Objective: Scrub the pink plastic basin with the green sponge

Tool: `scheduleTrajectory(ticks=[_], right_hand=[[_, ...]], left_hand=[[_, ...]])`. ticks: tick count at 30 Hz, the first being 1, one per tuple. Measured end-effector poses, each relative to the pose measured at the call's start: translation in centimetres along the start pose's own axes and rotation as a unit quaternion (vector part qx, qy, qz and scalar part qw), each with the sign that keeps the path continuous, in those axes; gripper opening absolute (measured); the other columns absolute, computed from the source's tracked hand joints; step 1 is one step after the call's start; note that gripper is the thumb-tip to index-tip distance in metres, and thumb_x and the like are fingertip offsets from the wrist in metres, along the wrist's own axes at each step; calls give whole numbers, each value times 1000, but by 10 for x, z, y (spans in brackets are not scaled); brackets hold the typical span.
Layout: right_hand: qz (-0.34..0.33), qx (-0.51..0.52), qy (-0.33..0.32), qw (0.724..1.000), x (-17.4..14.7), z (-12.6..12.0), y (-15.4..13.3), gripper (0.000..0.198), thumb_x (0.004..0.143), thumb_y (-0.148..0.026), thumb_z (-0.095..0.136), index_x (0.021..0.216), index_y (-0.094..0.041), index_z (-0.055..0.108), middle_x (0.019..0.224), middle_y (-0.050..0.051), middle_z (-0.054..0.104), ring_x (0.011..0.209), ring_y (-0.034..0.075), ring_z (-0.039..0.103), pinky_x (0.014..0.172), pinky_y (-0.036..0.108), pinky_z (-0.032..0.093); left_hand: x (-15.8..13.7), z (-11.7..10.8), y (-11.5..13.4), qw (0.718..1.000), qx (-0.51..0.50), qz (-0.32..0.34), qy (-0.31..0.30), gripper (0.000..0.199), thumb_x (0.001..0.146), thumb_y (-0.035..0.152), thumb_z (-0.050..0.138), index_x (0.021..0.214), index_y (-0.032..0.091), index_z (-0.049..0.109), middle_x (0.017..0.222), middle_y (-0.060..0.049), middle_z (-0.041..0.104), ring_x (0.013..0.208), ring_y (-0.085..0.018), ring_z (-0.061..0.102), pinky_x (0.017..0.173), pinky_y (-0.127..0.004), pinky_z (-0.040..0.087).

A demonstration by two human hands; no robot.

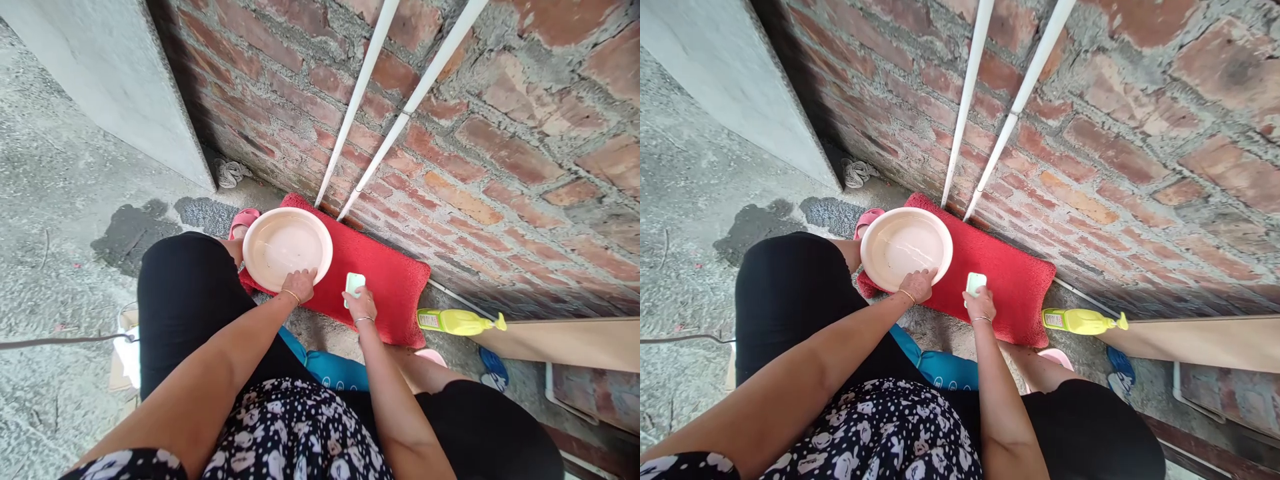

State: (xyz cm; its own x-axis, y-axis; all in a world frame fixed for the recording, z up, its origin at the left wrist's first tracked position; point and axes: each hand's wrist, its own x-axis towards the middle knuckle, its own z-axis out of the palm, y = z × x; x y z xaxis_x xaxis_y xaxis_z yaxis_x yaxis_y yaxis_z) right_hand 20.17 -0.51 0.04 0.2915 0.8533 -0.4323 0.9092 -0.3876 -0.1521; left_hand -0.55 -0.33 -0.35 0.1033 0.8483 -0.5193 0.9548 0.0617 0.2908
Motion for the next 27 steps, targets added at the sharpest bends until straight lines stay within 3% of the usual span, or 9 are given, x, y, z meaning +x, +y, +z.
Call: scheduleTrajectory(ticks=[3,6,13,17,21,24,27], right_hand=[[-72,-31,-32,996,2,12,-41,44,72,-57,54,105,-29,51,104,3,53,88,19,57,71,30,41],[-107,-50,-54,992,4,21,-63,44,73,-55,53,107,-28,51,106,5,52,91,21,56,72,31,41],[-117,-63,-52,990,11,23,-64,54,71,-61,54,112,-27,48,108,7,51,94,23,55,73,34,42],[-64,-49,-43,996,20,14,-35,55,71,-61,55,113,-27,47,109,6,52,96,22,56,76,34,42],[49,-6,-11,999,25,-6,28,54,71,-63,53,111,-26,48,111,6,55,96,22,57,76,33,43],[139,32,12,990,23,-22,74,55,71,-63,52,109,-24,50,109,9,57,95,24,58,74,33,43],[197,66,33,978,21,-29,94,55,70,-63,53,106,-21,52,106,12,59,93,26,58,72,33,43]], left_hand=[[-1,1,0,1000,-3,3,6,53,83,28,39,135,26,30,116,-13,51,106,-28,50,87,-43,37],[-2,1,1,1000,-2,-1,10,53,84,27,36,136,26,30,116,-13,51,105,-27,50,88,-44,37],[-2,1,1,1000,15,-7,11,53,83,25,35,136,26,29,114,-11,53,103,-26,51,85,-41,39],[-1,0,1,999,31,-7,4,57,81,24,38,137,27,28,116,-11,53,103,-25,51,84,-40,40],[0,0,1,999,31,-4,7,57,80,22,39,136,27,30,114,-11,54,102,-25,52,83,-39,41],[-1,0,1,1000,28,-3,9,56,81,22,39,136,27,30,114,-11,54,102,-25,52,84,-40,40],[0,1,1,1000,25,-7,3,56,82,24,39,136,27,29,114,-12,53,104,-26,51,85,-40,39]])
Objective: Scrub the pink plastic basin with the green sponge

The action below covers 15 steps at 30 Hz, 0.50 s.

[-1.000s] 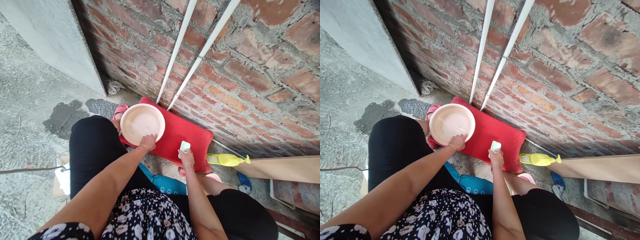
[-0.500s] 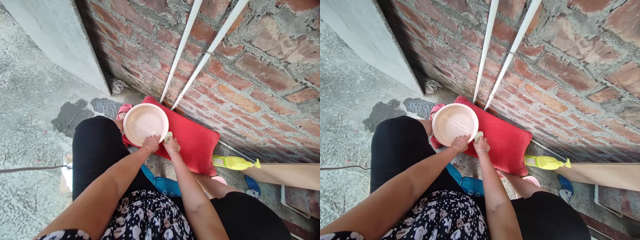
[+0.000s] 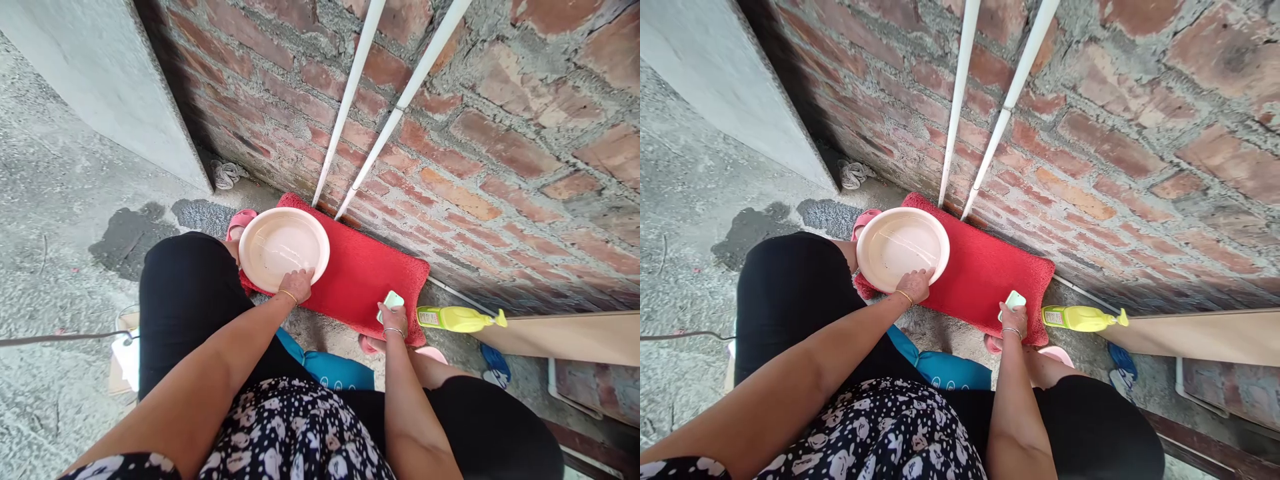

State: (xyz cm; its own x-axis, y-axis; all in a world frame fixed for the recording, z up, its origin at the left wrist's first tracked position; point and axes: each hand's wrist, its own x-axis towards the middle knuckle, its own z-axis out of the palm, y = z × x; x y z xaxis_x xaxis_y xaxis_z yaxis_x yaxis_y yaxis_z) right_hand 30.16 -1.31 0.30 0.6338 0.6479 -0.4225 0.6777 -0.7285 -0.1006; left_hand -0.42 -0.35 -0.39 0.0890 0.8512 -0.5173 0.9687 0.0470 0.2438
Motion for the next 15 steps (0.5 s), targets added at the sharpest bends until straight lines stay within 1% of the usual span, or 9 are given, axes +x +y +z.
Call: scheduleTrajectory(ticks=[1,3,6,8,10,12,15], right_hand=[[2,5,4,1000,-1,1,0,55,70,-63,53,106,-21,52,105,12,59,92,27,58,72,34,43],[-25,1,4,1000,-7,7,-9,54,70,-63,53,106,-22,52,106,10,59,92,25,58,72,33,43],[-115,-34,-11,993,-26,27,-35,52,70,-63,54,106,-26,50,107,6,57,91,22,58,72,32,43],[-179,-64,-27,981,-40,41,-52,50,70,-62,55,106,-27,49,107,4,56,90,20,58,71,30,42],[-224,-89,-41,970,-51,52,-64,49,70,-62,55,106,-28,49,106,2,55,89,19,58,71,30,42],[-240,-102,-48,964,-55,57,-68,49,71,-62,55,105,-29,49,105,2,55,88,19,58,70,29,42],[-217,-92,-45,971,-48,52,-59,49,71,-63,54,105,-28,49,105,3,55,88,19,58,69,29,42]], left_hand=[[0,0,0,1000,0,0,1,56,82,24,39,136,27,29,114,-12,53,104,-26,51,85,-40,39],[1,1,-1,1000,0,1,6,55,82,24,39,136,27,30,114,-11,53,103,-25,51,85,-40,39],[2,2,-1,1000,1,3,11,54,82,23,39,135,27,31,114,-11,53,102,-25,52,83,-40,40],[2,2,-1,1000,2,2,8,54,81,24,39,135,28,31,114,-11,53,101,-25,52,83,-40,40],[2,1,-1,1000,3,0,5,55,81,24,39,135,28,31,114,-11,53,102,-26,52,83,-40,40],[1,0,0,1000,2,0,4,54,82,24,39,135,27,31,114,-11,53,103,-26,52,84,-40,39],[0,-1,0,1000,-4,2,4,54,82,26,40,135,28,30,114,-12,53,105,-25,51,86,-40,39]])
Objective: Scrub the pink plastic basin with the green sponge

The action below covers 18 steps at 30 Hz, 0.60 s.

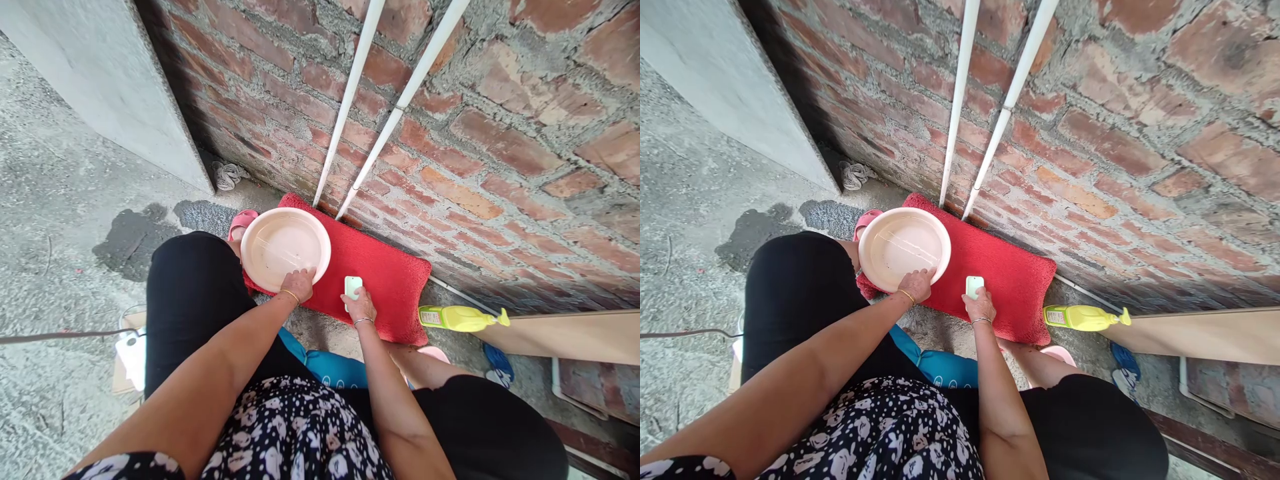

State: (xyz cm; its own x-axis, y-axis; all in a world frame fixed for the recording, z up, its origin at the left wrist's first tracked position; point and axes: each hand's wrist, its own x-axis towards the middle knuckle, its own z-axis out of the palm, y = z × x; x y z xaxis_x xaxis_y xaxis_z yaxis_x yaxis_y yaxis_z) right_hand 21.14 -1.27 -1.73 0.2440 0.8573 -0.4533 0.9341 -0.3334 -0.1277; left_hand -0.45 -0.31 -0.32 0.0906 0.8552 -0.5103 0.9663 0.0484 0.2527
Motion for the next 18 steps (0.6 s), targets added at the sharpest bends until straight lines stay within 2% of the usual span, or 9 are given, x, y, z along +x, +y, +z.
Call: scheduleTrajectory(ticks=[6,9,13,18], right_hand=[[119,34,17,992,6,-15,52,51,70,-64,52,105,-27,50,107,5,58,90,21,58,68,29,42],[134,40,26,990,5,-17,62,52,71,-64,50,105,-26,50,107,5,58,89,21,58,67,29,42],[105,29,25,994,3,-14,43,50,71,-63,51,105,-27,50,107,5,57,90,21,58,67,29,42],[-8,-4,4,1000,-6,-1,-11,47,70,-61,54,104,-28,49,105,3,55,89,19,57,70,29,41]], left_hand=[[1,1,-1,1000,0,1,1,54,81,24,41,134,27,33,112,-12,54,103,-26,52,83,-40,40],[2,1,0,1000,6,-1,0,55,80,23,40,134,27,33,113,-11,54,101,-26,52,83,-40,40],[0,-1,1,1000,8,-7,-5,57,80,23,40,136,27,31,114,-11,53,102,-25,52,84,-40,40],[-2,-3,2,1000,8,-9,-9,57,81,23,39,136,27,29,115,-11,53,104,-24,50,86,-39,39]])
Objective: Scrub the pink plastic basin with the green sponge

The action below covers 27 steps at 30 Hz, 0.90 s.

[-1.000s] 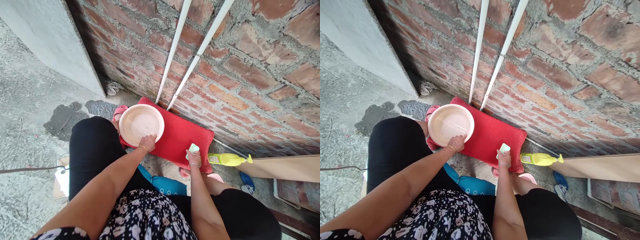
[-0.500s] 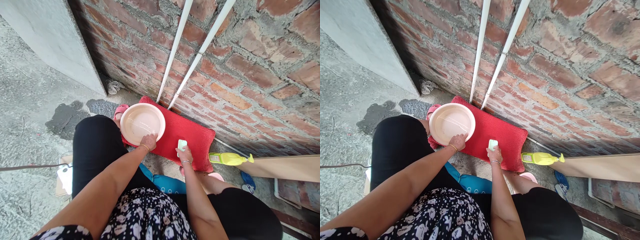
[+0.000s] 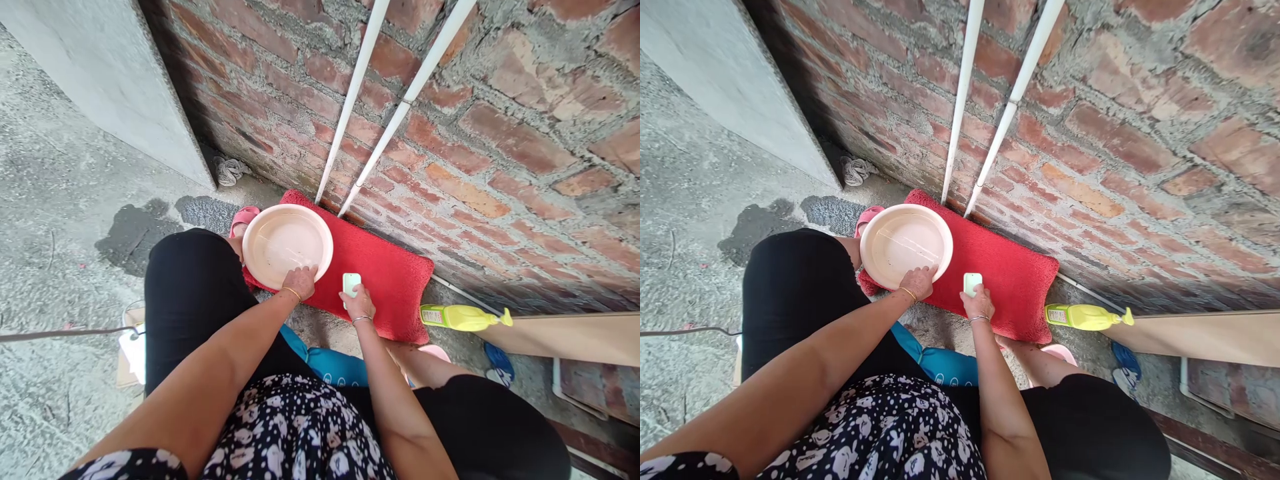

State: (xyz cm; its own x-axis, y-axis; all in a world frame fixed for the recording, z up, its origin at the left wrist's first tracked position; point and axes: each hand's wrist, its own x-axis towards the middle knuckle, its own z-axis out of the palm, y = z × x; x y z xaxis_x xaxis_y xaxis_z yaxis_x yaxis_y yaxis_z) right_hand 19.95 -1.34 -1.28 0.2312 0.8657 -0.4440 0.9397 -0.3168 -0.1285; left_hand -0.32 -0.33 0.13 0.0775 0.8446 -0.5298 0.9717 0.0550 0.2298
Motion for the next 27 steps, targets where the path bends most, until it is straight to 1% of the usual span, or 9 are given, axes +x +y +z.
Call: scheduleTrajectory(ticks=[4,7,10,13,16,19,22,24,27], right_hand=[[-63,-33,-25,997,-7,9,-30,46,71,-61,54,104,-28,49,103,3,53,89,19,57,71,29,41],[-65,-48,-30,996,-7,8,-29,46,72,-60,55,105,-28,50,104,3,53,92,19,57,72,29,41],[-18,-39,-25,999,-2,0,-6,47,72,-60,55,107,-28,50,105,3,53,92,19,57,72,30,41],[60,-13,-20,998,2,-9,31,50,72,-62,53,108,-28,50,107,4,55,93,20,58,72,30,42],[117,17,-4,993,3,-16,65,53,72,-64,50,110,-27,49,109,5,57,93,22,58,69,31,43],[160,32,2,987,3,-20,82,52,72,-63,50,108,-26,51,109,6,58,93,23,58,67,31,43],[158,31,4,987,3,-20,73,51,72,-63,49,106,-26,51,108,6,59,93,23,58,67,31,43],[119,19,6,993,3,-17,54,51,72,-64,49,106,-27,51,108,6,58,93,22,58,68,31,43],[38,-4,-3,999,-1,-8,16,51,71,-64,51,107,-28,51,108,4,55,92,21,57,70,31,42]], left_hand=[[0,1,0,1000,-4,3,8,56,82,24,39,136,27,29,114,-11,53,104,-25,51,86,-39,39],[1,2,0,1000,-9,4,7,55,82,25,39,136,26,29,114,-12,53,104,-26,51,86,-41,38],[2,3,-1,1000,-14,4,1,55,82,26,40,136,27,29,115,-12,52,104,-26,50,86,-41,38],[2,3,-1,1000,-18,7,6,54,82,25,41,134,28,31,114,-11,53,103,-25,51,86,-40,38],[1,4,-1,1000,-14,8,12,53,81,24,40,134,28,32,113,-11,53,102,-25,51,84,-40,39],[0,3,-1,1000,-9,10,18,55,81,23,40,135,27,31,112,-11,54,101,-25,52,83,-40,40],[-1,2,-1,1000,-12,11,19,54,81,23,40,134,27,31,112,-11,54,101,-25,52,83,-40,41],[-2,1,0,1000,-16,8,15,54,81,23,40,134,28,31,113,-10,53,102,-25,51,84,-39,40],[-2,1,0,1000,-22,4,8,54,81,24,41,134,28,31,115,-10,53,104,-25,51,85,-40,39]])
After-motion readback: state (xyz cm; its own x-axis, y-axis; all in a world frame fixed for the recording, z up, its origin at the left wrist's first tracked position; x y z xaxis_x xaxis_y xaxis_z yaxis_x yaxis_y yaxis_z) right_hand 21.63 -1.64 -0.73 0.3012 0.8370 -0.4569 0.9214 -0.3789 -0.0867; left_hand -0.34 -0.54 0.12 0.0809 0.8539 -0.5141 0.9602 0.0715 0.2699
